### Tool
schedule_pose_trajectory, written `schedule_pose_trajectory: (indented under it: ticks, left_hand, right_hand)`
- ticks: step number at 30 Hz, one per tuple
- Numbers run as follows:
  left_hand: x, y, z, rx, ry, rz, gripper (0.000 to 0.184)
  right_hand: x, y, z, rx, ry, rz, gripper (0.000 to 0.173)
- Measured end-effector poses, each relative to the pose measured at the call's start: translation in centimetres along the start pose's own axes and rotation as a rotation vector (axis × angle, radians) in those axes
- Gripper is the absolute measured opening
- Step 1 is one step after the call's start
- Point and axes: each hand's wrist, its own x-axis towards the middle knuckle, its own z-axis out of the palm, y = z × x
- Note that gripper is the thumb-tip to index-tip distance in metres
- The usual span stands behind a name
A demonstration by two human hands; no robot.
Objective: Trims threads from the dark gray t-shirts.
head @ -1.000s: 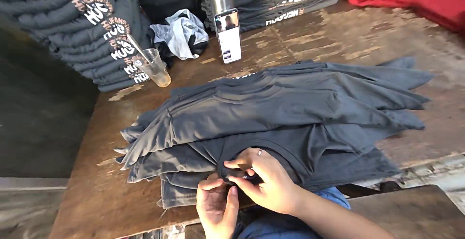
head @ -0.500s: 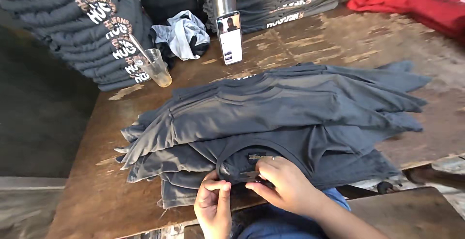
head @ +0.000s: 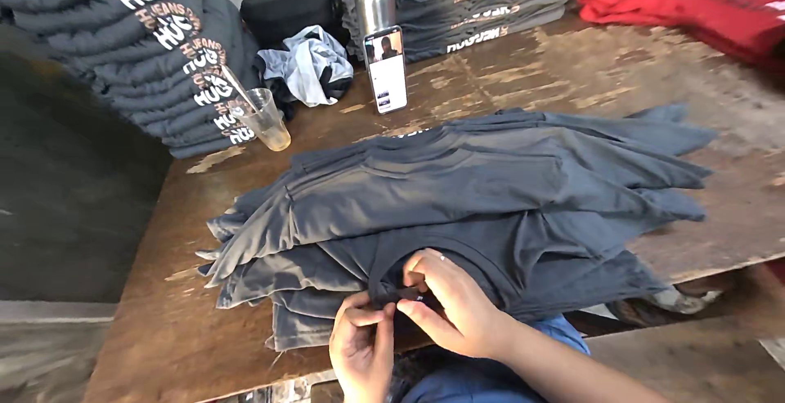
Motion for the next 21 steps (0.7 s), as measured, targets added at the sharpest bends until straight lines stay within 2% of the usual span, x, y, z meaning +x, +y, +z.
schedule_pose_trajectory:
  ticks: [2, 4, 6, 8, 9, 11, 13, 17, 21]
  left_hand:
    - [0.2, 0.3, -0.5, 0.198, -0.059, 0.168, 0.011]
    - [0.7, 1.4, -1.5, 0.23, -0.198, 0.254, 0.01]
    - [1.5, 3.0, -3.2, 0.11, -0.466, 0.196, 0.001]
    - [2.4, 4.4, -4.4, 0.094, -0.694, 0.071, 0.016]
    - [2.6, 4.9, -4.7, 0.164, -0.751, 0.022, 0.027]
    - [2.7, 5.4, -4.5, 0.401, -0.672, -0.021, 0.05]
    - [3.3, 4.7, -4.2, 0.576, -0.523, -0.012, 0.061]
    - [3.8, 2.3, -3.2, 0.702, -0.458, 0.058, 0.066]
    - [3.9, 2.4, -0.3, 0.857, -0.417, 0.065, 0.06]
  right_hand:
    - [0.4, -0.3, 0.6, 0.244, -0.029, 0.02, 0.04]
    - [0.6, -0.3, 1.3, 0.488, -0.02, 0.077, 0.031]
    - [0.5, -0.1, 1.5, 0.677, 0.027, 0.167, 0.018]
    - [0.5, 0.4, 1.6, 0.79, 0.118, 0.236, 0.017]
    - [0.5, 0.5, 1.6, 0.844, 0.164, 0.281, 0.021]
    - [0.6, 0.7, 1.3, 0.983, 0.242, 0.401, 0.025]
    - [0.7, 0.9, 1.0, 1.084, 0.275, 0.496, 0.026]
    - [0.6, 0.4, 0.5, 1.069, 0.257, 0.523, 0.024]
    - [0.2, 0.6, 0.5, 1.01, 0.199, 0.462, 0.024]
